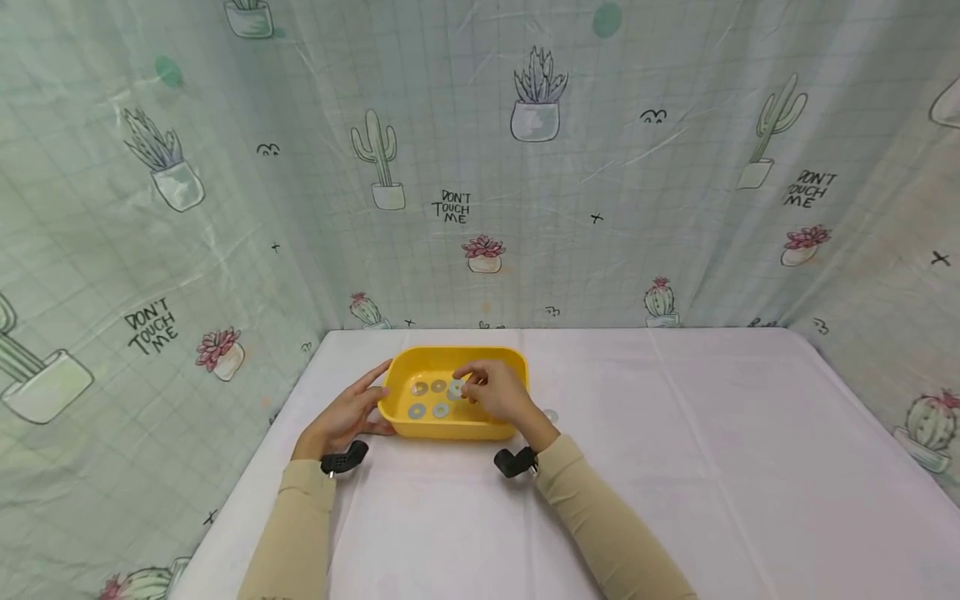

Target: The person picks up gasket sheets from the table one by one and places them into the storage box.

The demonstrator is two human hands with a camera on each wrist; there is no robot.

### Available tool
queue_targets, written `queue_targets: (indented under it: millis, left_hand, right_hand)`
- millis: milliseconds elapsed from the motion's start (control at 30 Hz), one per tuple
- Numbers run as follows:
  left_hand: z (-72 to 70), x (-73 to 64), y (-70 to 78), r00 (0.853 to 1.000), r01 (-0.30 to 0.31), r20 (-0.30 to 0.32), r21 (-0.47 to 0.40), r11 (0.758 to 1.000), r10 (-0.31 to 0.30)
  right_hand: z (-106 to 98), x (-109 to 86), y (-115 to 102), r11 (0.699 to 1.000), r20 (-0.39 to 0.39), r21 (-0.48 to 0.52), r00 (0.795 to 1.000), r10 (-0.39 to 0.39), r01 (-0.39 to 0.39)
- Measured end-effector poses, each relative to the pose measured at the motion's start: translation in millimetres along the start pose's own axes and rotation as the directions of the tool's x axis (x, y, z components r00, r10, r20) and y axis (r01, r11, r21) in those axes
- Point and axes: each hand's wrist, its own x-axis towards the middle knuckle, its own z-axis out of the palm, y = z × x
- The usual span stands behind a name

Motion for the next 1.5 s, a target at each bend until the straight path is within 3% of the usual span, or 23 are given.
queue_targets:
  millis: [433, 700, 900, 1100, 1200, 1300, 1400, 1500]
  left_hand:
    - [-1.8, 0.5, 2.6, 1.0, 0.004, 0.002, 0.005, 1.0, -0.004]
    - [-1.9, -0.2, 1.2, 1.0, 0.0, 0.005, 0.003, 1.0, 0.0]
    - [-1.4, -0.4, -0.4, 1.0, 0.007, -0.001, 0.003, 1.0, -0.007]
    - [-3.1, -0.1, -1.0, 1.0, 0.002, -0.002, 0.007, 1.0, -0.002]
    - [-4.3, -0.3, -1.0, 1.0, -0.005, -0.003, 0.008, 1.0, 0.005]
    - [-4.1, -0.3, -0.8, 1.0, -0.007, -0.005, 0.006, 1.0, 0.007]
    - [-2.5, -0.6, 0.1, 1.0, -0.003, -0.003, 0.0, 1.0, 0.003]
    - [-0.7, -0.3, 1.7, 1.0, 0.004, -0.004, -0.005, 1.0, -0.004]
  right_hand:
    - [6, 7.3, 2, 0.989, 0.089, -0.144, 0.995, 0.044, -0.031]
    - [10, 8.5, 3, 0.971, 0.118, -0.22, 0.985, 0.125, -0.097]
    - [12, 5.9, 1, 0.957, 0.102, -0.261, 0.983, 0.155, -0.124]
    - [13, 6.9, -2, 0.939, 0.048, -0.328, 0.991, 0.127, -0.104]
    - [11, 8.8, 0, 0.962, 0.045, -0.267, 0.996, 0.073, -0.058]
    - [4, 10.6, 2, 0.995, 0.084, -0.097, 0.996, 0.034, -0.025]
    - [-9, 11.1, 3, 0.999, 0.099, 0.047, 0.995, 0.008, -0.013]
    - [-28, 10.0, 2, 0.995, 0.06, 0.094, 0.998, -0.014, 0.009]
